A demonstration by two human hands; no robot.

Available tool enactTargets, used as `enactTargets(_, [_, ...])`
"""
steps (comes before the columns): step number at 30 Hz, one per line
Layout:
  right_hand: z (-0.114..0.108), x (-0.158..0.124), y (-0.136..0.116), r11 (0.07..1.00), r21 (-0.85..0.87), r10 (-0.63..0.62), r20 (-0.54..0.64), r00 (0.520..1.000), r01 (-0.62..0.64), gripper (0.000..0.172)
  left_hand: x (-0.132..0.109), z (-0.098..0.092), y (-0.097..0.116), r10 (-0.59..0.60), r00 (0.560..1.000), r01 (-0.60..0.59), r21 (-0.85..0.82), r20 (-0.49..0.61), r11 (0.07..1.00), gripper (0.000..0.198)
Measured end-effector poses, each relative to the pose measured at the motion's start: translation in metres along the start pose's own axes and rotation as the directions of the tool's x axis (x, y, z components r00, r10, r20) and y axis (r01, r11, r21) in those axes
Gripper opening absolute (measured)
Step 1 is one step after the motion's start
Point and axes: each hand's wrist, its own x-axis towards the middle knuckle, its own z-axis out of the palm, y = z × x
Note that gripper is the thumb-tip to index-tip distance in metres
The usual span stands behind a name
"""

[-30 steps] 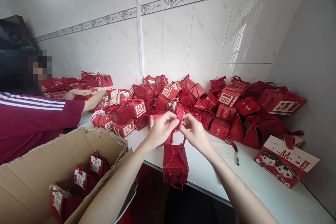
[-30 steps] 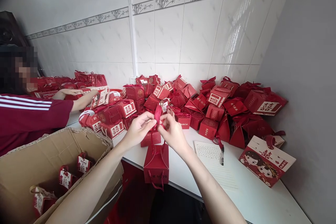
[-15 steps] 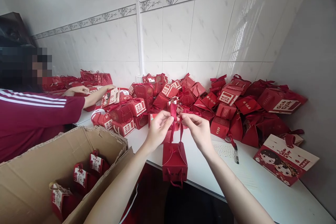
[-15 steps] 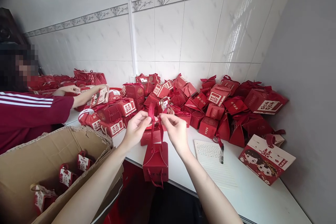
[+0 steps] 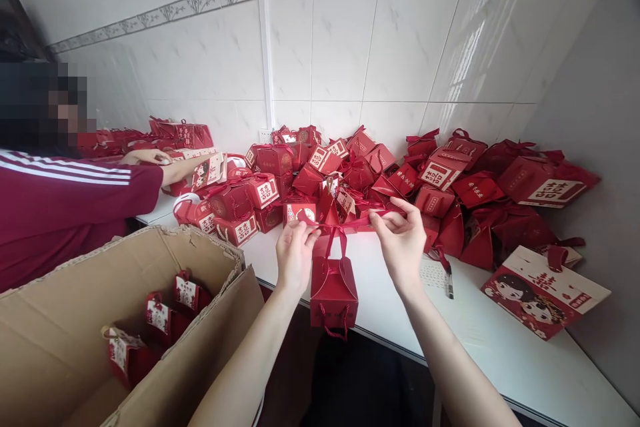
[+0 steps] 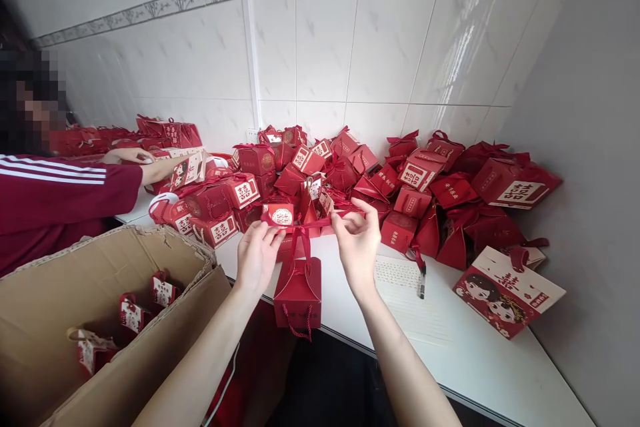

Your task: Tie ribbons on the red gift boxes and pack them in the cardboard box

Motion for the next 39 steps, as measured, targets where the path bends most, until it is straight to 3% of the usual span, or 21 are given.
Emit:
enactTargets(9, [-0.053,-0.012,0.031,0.983,-0.077,0.153,-0.164,0.974,-0.167,0.035,-0.005,-0.045,0.000,-0.050,0.960,0.040,-0.045,-0.275,0.998,0.016])
enactTargets(16, [-0.088,-0.027,0.047,0.954,-0.203,0.162,-0.266,0.950,-0.220,0.036,-0.017,-0.075,-0.008,-0.086,0.898,0.072,-0.048,-0.433,0.996,0.011])
enactTargets(22, [-0.109,-0.034,0.055,0.897,-0.312,0.233,-0.268,0.935,-0.313,0.036,-0.023,-0.093,-0.015,-0.085,0.881,0.121,0.049,-0.466,0.991,0.011])
enactTargets(26, [-0.120,-0.038,0.060,0.839,-0.396,0.311,-0.213,0.926,-0.372,0.033,-0.024,-0.106,-0.017,-0.132,0.888,0.223,0.160,-0.441,0.962,0.008])
enactTargets(30, [-0.133,-0.038,0.068,0.689,-0.637,0.369,-0.103,0.924,-0.346,0.046,-0.029,-0.118,-0.009,-0.259,0.874,0.405,0.323,-0.412,0.855,0.012])
enactTargets(32, [-0.131,-0.037,0.069,0.631,-0.726,0.316,-0.081,0.945,-0.273,0.051,-0.037,-0.115,0.001,-0.212,0.889,0.407,0.487,-0.406,0.773,0.028])
enactTargets(33, [-0.127,-0.036,0.068,0.628,-0.742,0.295,-0.053,0.954,-0.235,0.050,-0.041,-0.110,0.007,-0.129,0.917,0.354,0.623,-0.378,0.697,0.037])
enactTargets(34, [-0.120,-0.035,0.066,0.645,-0.737,0.293,-0.004,0.956,-0.201,0.047,-0.046,-0.103,0.013,-0.017,0.956,0.252,0.788,-0.293,0.561,0.043])
enactTargets(35, [-0.112,-0.035,0.063,0.676,-0.716,0.314,0.067,0.947,-0.174,0.043,-0.049,-0.094,0.018,0.073,0.985,0.117,0.922,-0.155,0.370,0.046])
enactTargets(36, [-0.102,-0.035,0.060,0.716,-0.682,0.347,0.160,0.924,-0.151,0.040,-0.051,-0.085,0.023,0.079,0.997,-0.013,0.978,-0.004,0.207,0.044])
enactTargets(37, [-0.091,-0.034,0.057,0.754,-0.643,0.380,0.259,0.888,-0.135,0.038,-0.051,-0.076,0.026,0.019,0.991,-0.133,0.984,0.131,0.116,0.039])
enactTargets(39, [-0.071,-0.035,0.054,0.805,-0.581,0.427,0.430,0.795,-0.118,0.036,-0.045,-0.063,0.026,-0.193,0.939,-0.264,0.956,0.286,0.130,0.029])
